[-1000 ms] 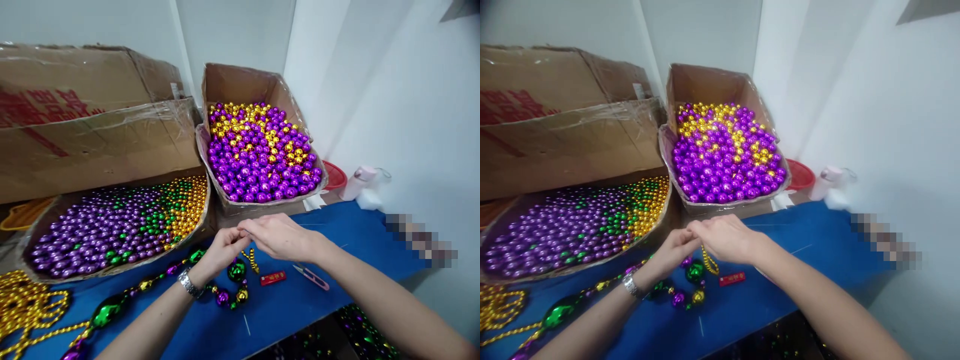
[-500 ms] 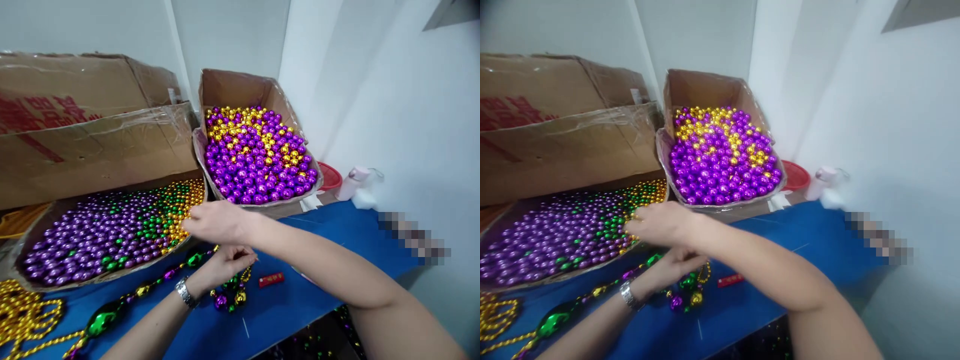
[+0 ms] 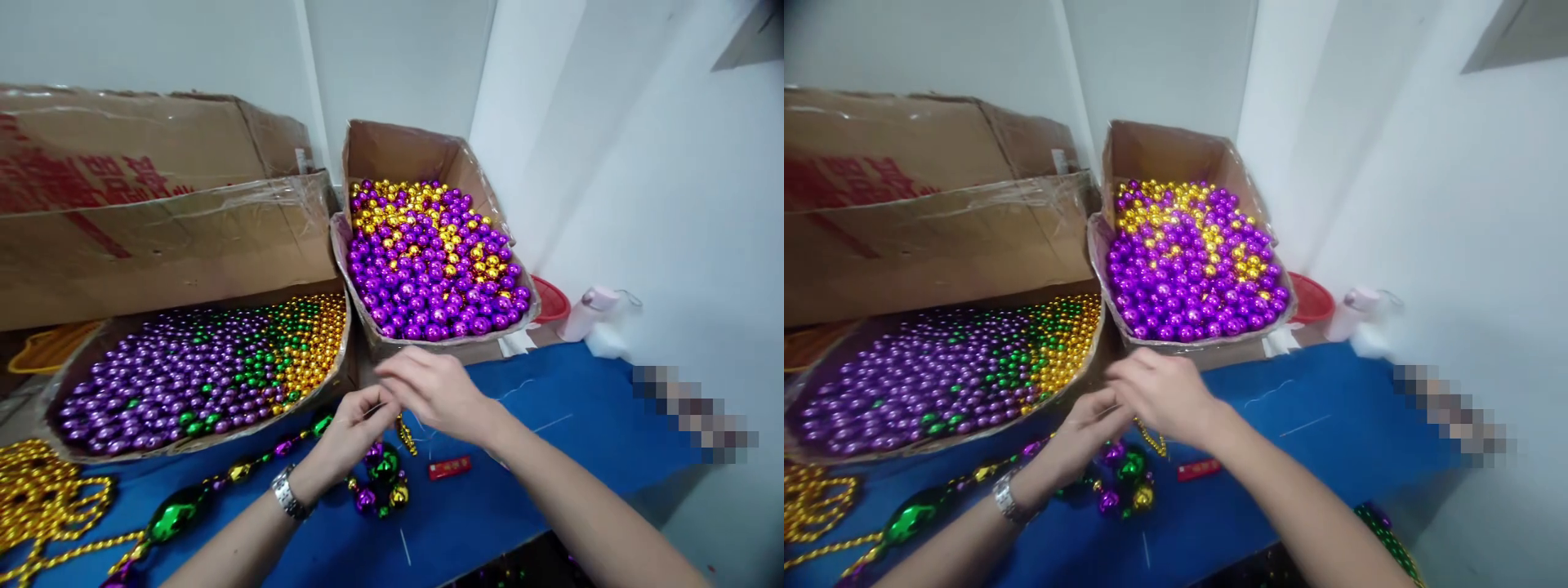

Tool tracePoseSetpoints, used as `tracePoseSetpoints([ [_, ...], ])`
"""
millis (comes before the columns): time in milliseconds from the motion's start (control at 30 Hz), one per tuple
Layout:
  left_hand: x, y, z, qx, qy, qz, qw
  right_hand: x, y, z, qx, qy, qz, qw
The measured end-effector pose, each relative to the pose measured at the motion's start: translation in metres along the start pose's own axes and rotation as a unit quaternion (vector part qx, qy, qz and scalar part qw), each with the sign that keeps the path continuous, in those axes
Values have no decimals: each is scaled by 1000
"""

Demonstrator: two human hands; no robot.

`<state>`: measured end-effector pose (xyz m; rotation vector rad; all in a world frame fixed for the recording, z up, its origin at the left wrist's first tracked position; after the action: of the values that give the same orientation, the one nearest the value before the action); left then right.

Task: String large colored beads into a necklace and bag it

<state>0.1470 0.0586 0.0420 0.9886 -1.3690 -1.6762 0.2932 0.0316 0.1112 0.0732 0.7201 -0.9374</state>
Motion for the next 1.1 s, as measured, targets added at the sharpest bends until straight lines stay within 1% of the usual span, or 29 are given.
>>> tracePoseSetpoints([
  [33,1,3,3,7,7,6,1000,14,11,3,-37,6,-51,998],
  [100,2,6,6,16,16,17,1000,39,22,0,-97,-9,-140,985],
  [133,2,7,8,16,21,19,999,49,22,-5,-114,-19,-166,979],
  [200,2,8,9,21,29,26,999,62,17,-14,-129,-14,-187,974],
  [267,1,8,11,43,32,41,998,66,8,-19,-124,5,-179,976],
  [300,1,8,12,59,31,48,997,67,5,-19,-122,2,-170,978],
  [400,3,11,15,75,24,54,995,64,0,-15,-138,-50,-141,979],
  [467,4,14,18,58,32,44,997,61,2,-12,-157,-61,-140,976],
  [600,6,22,20,34,50,12,998,59,6,-12,-178,-19,-169,969],
  [667,7,25,20,31,65,9,997,60,5,-14,-179,-17,-159,971],
  [733,7,26,20,35,82,17,996,62,1,-18,-175,-29,-142,974],
  [767,7,25,20,38,86,22,995,63,0,-20,-174,-30,-145,974],
  [833,7,23,19,42,83,30,995,65,0,-24,-185,-4,-189,964],
  [900,7,21,19,44,75,33,996,66,2,-28,-202,38,-248,947],
  [933,7,21,18,46,72,34,996,67,4,-30,-203,53,-266,941],
  [967,8,21,18,49,69,34,996,67,6,-32,-195,63,-268,942],
  [1000,8,21,18,50,67,35,996,66,6,-33,-175,69,-253,949],
  [1100,8,21,17,42,73,31,996,66,5,-35,-94,86,-180,975],
])
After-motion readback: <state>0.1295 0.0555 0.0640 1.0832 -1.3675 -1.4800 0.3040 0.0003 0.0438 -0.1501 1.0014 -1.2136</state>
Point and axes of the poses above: each hand's wrist, its own x-axis away from the middle knuckle, its own z-axis out of the back of the hand, y = z × x, the point moved 1 cm from there along -x, towards the middle knuckle, and after that the axes turned 11 degrees about y, right-handed, at the moved point
